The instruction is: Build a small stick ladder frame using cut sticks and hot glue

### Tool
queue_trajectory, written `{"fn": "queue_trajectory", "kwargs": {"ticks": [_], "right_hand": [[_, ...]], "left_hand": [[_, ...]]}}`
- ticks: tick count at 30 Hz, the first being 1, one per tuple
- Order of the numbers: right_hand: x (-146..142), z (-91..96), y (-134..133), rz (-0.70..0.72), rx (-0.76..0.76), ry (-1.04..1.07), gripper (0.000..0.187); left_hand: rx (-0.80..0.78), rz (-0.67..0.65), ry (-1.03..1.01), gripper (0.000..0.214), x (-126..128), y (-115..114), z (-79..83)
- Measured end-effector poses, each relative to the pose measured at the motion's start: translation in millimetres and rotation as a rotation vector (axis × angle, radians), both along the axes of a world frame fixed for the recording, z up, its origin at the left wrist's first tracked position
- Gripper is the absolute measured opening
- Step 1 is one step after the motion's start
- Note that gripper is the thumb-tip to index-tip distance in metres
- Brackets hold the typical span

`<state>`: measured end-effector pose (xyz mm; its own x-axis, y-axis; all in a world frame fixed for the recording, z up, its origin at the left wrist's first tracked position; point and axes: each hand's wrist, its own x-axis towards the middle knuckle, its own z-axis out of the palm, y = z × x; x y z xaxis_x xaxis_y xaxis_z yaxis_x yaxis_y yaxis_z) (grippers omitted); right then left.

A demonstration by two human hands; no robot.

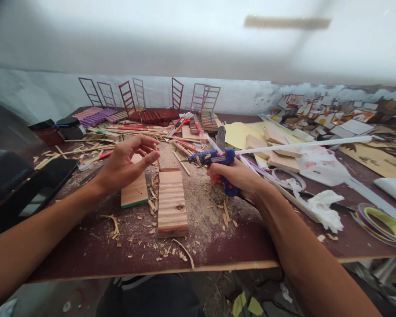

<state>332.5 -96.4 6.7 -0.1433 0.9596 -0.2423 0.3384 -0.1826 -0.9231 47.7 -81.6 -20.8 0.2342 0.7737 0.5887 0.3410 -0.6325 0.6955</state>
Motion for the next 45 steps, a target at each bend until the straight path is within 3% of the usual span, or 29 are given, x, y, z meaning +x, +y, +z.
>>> {"fn": "queue_trajectory", "kwargs": {"ticks": [7,13,23,45], "right_hand": [[-0.9,0.4,1.6,-0.034,0.068,0.089,0.02],[-4.8,0.2,-0.9,0.021,-0.012,0.126,0.033],[-4.6,-5.0,0.0,0.095,0.015,0.07,0.04],[-9.1,0.0,-0.5,0.068,0.006,0.023,0.042]], "left_hand": [[0.007,0.005,-0.012,0.027,-1.4,-2.2,-1.3],[0.006,0.006,-0.009,0.023,-0.6,-2.9,-3.2],[0.012,0.007,-0.014,0.023,-1.2,-1.8,-3.8],[0.02,-0.006,-0.024,0.02,-1.0,-2.0,-3.2]]}}
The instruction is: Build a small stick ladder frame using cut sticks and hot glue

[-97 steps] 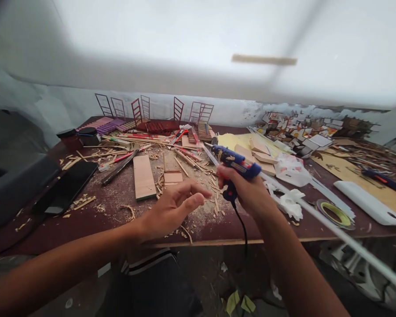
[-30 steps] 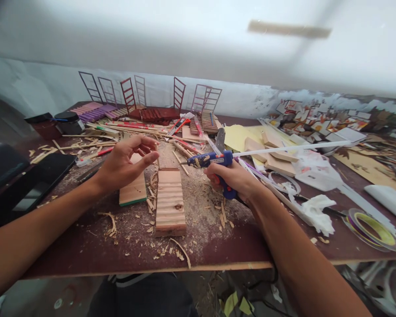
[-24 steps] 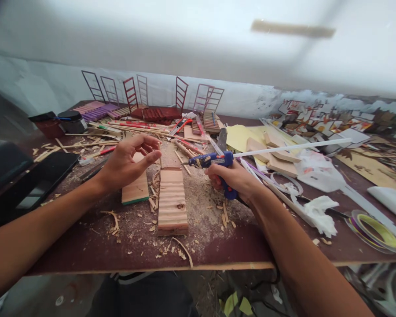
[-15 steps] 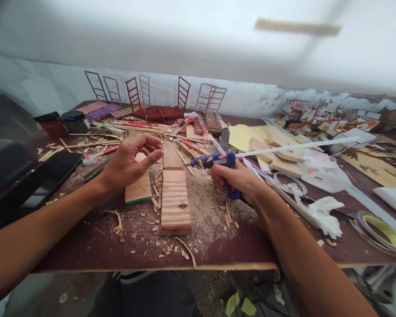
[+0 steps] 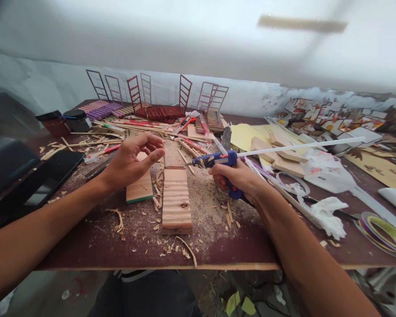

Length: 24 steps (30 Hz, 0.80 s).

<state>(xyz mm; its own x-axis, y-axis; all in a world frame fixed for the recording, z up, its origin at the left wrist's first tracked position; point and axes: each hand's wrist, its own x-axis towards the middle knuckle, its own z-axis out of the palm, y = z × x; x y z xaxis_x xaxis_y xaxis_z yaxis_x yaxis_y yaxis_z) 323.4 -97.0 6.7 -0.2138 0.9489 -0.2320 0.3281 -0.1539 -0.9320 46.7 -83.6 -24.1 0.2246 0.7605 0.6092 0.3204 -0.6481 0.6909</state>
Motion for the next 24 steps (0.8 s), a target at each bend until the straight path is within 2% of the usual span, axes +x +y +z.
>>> {"fn": "queue_trajectory", "kwargs": {"ticks": [9,24], "right_hand": [[1.2,0.1,2.0,0.035,-0.004,-0.018,0.044],[0.4,0.3,1.2,-0.01,-0.016,-0.072,0.042]], "left_hand": [[0.004,-0.002,0.005,0.021,-1.2,0.2,-0.2],[0.03,0.011,0.013,0.019,-0.3,-0.5,0.2]]}}
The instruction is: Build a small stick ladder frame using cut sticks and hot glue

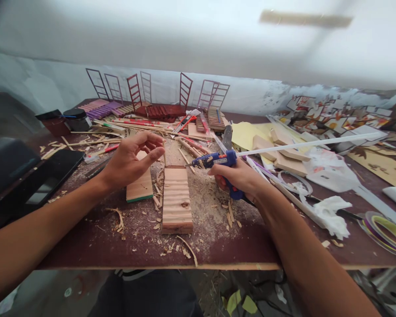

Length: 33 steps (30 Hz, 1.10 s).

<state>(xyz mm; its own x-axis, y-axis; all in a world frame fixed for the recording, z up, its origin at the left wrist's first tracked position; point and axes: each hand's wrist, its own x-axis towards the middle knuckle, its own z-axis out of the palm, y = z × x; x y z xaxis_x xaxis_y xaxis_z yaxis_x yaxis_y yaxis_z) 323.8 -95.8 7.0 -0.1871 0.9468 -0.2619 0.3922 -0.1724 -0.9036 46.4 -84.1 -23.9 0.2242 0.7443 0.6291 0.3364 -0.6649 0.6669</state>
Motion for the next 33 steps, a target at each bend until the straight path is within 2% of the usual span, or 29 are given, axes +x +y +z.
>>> {"fn": "queue_trajectory", "kwargs": {"ticks": [10,14,17,19,22,24,25,27,29,33], "right_hand": [[6.2,-1.2,0.0,0.002,0.047,-0.17,0.038],[13.8,4.2,-1.7,-0.059,0.102,-0.187,0.033],[21.6,13.1,-7.4,-0.152,0.218,-0.218,0.028],[27.4,19.0,-14.0,-0.187,0.298,-0.327,0.034],[39.5,22.9,-27.0,-0.205,0.599,-0.616,0.042],[51.2,20.9,-36.6,-0.141,0.826,-0.779,0.043],[58.2,18.9,-41.6,-0.099,0.867,-0.827,0.043],[73.2,14.2,-51.6,-0.004,0.784,-0.9,0.037],[87.7,10.1,-60.7,0.042,0.639,-0.943,0.028],[107.5,9.2,-70.5,0.046,0.481,-0.926,0.01]], "left_hand": [[-0.016,-0.003,-0.011,0.021,-0.7,-0.9,0.1],[-0.031,-0.014,-0.02,0.02,-1.5,-0.6,1.6],[-0.028,-0.021,-0.026,0.019,-3.4,0.4,0.6],[-0.026,-0.017,-0.025,0.02,-5.0,1.2,-0.7],[-0.015,-0.023,-0.014,0.02,-7.0,2.1,-2.1],[-0.002,-0.028,-0.005,0.019,-7.7,2.4,-2.2],[0.002,-0.029,-0.002,0.019,-7.9,2.5,-2.1],[0.006,-0.025,0.002,0.019,-8.3,2.6,-1.8],[0.008,-0.018,0.005,0.018,-8.7,2.9,-1.7],[0.016,-0.017,0.007,0.016,-9.3,3.8,-2.4]]}}
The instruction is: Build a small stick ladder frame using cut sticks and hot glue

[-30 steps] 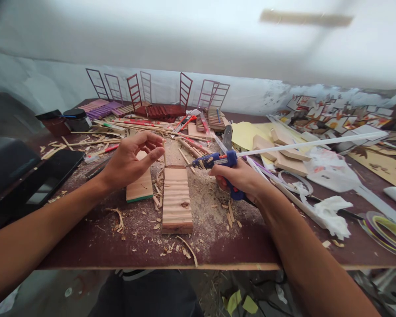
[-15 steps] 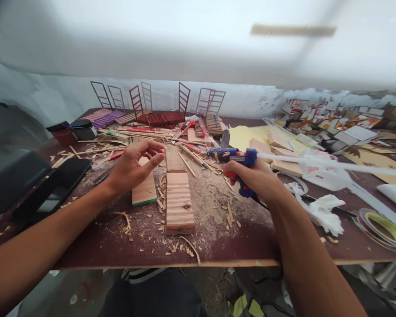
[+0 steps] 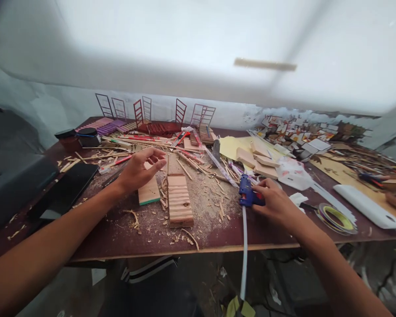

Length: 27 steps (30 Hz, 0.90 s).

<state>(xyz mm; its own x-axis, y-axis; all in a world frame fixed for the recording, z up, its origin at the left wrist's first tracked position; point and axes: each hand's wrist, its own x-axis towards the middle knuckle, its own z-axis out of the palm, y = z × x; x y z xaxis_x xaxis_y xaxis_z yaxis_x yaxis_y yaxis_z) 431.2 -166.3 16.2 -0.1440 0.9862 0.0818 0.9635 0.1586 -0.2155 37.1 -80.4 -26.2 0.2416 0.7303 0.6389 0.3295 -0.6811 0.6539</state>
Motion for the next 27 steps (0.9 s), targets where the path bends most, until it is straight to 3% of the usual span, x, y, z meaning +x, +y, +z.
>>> {"fn": "queue_trajectory", "kwargs": {"ticks": [3,6,9,12,16,19,23,27], "right_hand": [[2.6,8.8,1.1,0.031,-0.068,0.004,0.028],[-8.0,24.9,7.2,0.082,-0.066,-0.001,0.028],[-36.5,40.4,16.4,0.095,0.027,0.002,0.023],[-82.4,46.0,30.7,0.17,0.116,0.061,0.028],[-146.5,35.1,66.7,0.298,0.048,0.034,0.035],[-176.7,19.9,99.9,0.313,0.001,-0.156,0.027],[-190.5,2.7,125.2,0.244,-0.068,-0.298,0.014],[-189.2,-4.9,126.2,0.231,-0.071,-0.271,0.018]], "left_hand": [[-0.003,0.0,0.012,0.016,-0.4,0.4,-0.4],[-0.011,-0.002,0.029,0.018,-1.0,0.7,-0.3],[-0.007,0.0,0.036,0.019,-1.9,1.5,-0.2],[0.011,0.002,0.035,0.019,-2.5,2.4,-0.4],[0.002,-0.006,0.048,0.017,-3.0,2.2,0.3],[-0.007,-0.009,0.049,0.018,-2.5,0.8,1.3],[0.019,-0.016,0.034,0.026,-1.1,-1.2,1.4],[0.049,-0.041,0.053,0.031,-0.1,-0.7,-0.5]]}}
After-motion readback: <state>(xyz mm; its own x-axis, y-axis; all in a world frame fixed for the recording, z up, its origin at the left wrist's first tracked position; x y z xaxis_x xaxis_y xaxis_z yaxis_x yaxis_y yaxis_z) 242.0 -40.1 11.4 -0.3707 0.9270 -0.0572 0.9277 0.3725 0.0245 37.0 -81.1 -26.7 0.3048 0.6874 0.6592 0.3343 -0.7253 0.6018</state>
